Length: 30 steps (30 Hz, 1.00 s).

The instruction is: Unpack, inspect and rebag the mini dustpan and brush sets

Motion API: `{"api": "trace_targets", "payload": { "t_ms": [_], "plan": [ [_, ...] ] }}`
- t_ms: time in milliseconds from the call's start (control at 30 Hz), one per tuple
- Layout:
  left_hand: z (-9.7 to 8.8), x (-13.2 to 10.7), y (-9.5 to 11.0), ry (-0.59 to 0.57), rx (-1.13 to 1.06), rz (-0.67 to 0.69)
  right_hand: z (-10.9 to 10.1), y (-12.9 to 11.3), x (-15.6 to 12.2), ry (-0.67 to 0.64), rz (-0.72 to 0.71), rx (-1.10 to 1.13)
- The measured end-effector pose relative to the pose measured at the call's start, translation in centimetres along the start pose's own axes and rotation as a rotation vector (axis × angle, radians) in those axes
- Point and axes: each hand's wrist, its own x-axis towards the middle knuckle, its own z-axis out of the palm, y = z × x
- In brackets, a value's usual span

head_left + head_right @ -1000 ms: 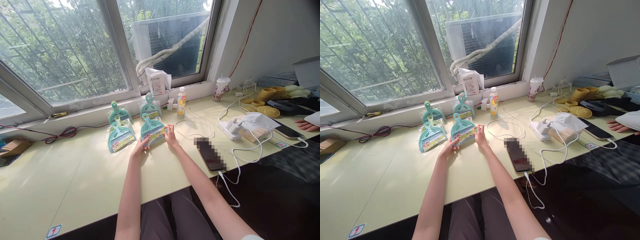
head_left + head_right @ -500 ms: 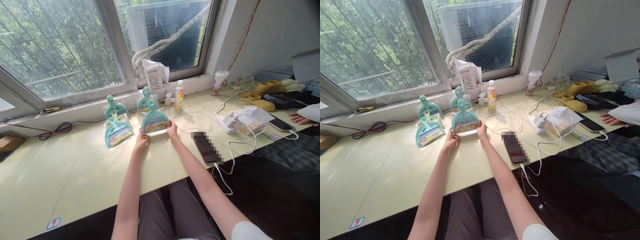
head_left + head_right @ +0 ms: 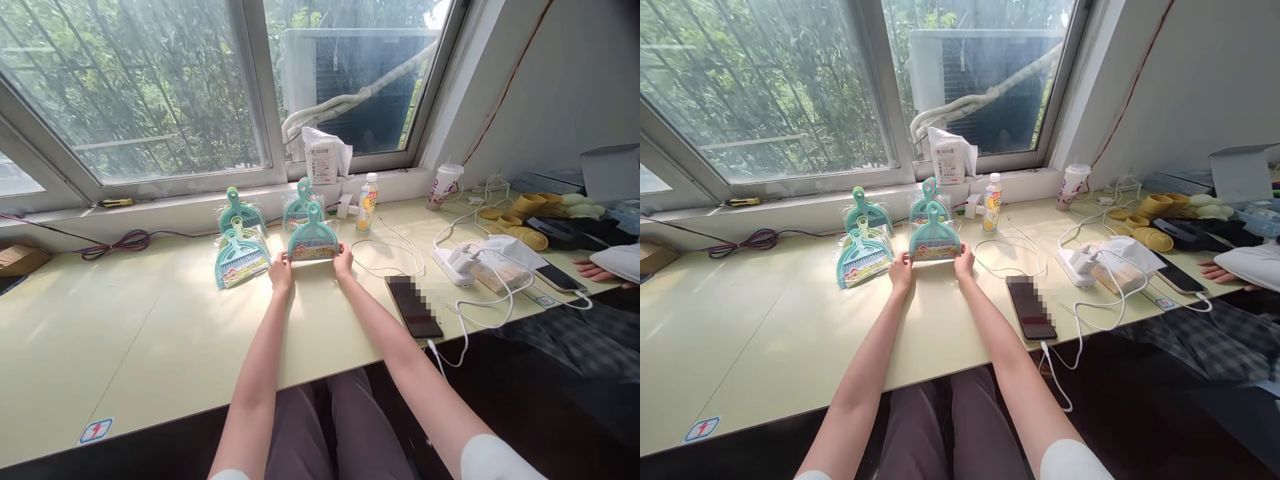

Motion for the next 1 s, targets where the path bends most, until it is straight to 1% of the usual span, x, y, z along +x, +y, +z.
{"api": "trace_targets", "payload": {
  "t_ms": [67,133,200,267,300,400,467,533,600,667,733,800,900,1000],
  "plan": [
    [0.7,1.7,0.0,0.022,-0.014,0.019,1.0,0.0,1.1,0.022,-0.054,-0.071],
    [1.5,3.7,-0.2,0.077,-0.044,0.042,2.2,0.0,2.4,0.034,-0.172,-0.139],
    [2.3,6.0,-0.7,0.126,-0.065,0.023,3.5,0.2,4.0,0.003,-0.292,-0.185],
    [3.1,8.4,-1.1,0.147,-0.069,0.014,4.9,0.6,5.6,-0.027,-0.352,-0.223],
    [3.4,9.6,-1.4,0.164,-0.056,0.018,5.7,0.8,6.4,-0.040,-0.363,-0.236],
    [4.5,12.6,-1.8,0.184,-0.019,0.051,7.8,1.6,8.6,-0.004,-0.372,-0.250],
    [5.2,14.1,-1.9,0.203,-0.007,0.056,9.0,2.1,9.7,0.010,-0.389,-0.263],
    [5.8,15.0,-2.1,0.236,0.048,0.031,9.8,2.4,10.4,-0.016,-0.392,-0.288],
    [6.3,15.5,-2.3,0.240,0.140,0.007,10.3,2.7,10.8,-0.059,-0.377,-0.319],
    [6.6,15.7,-2.5,0.201,0.211,0.012,10.6,2.9,11.0,-0.082,-0.371,-0.340],
    [6.6,15.5,-2.5,0.163,0.227,0.029,10.7,3.1,11.1,-0.091,-0.376,-0.342],
    [6.6,15.1,-2.2,0.171,0.202,0.024,10.6,3.1,11.1,-0.099,-0.366,-0.334],
    [6.1,13.7,-1.3,0.206,0.104,0.039,10.1,3.0,10.7,-0.108,-0.321,-0.337],
    [5.4,11.1,-0.5,0.193,0.011,0.115,9.5,2.6,9.6,-0.131,-0.290,-0.363]
  ]
}}
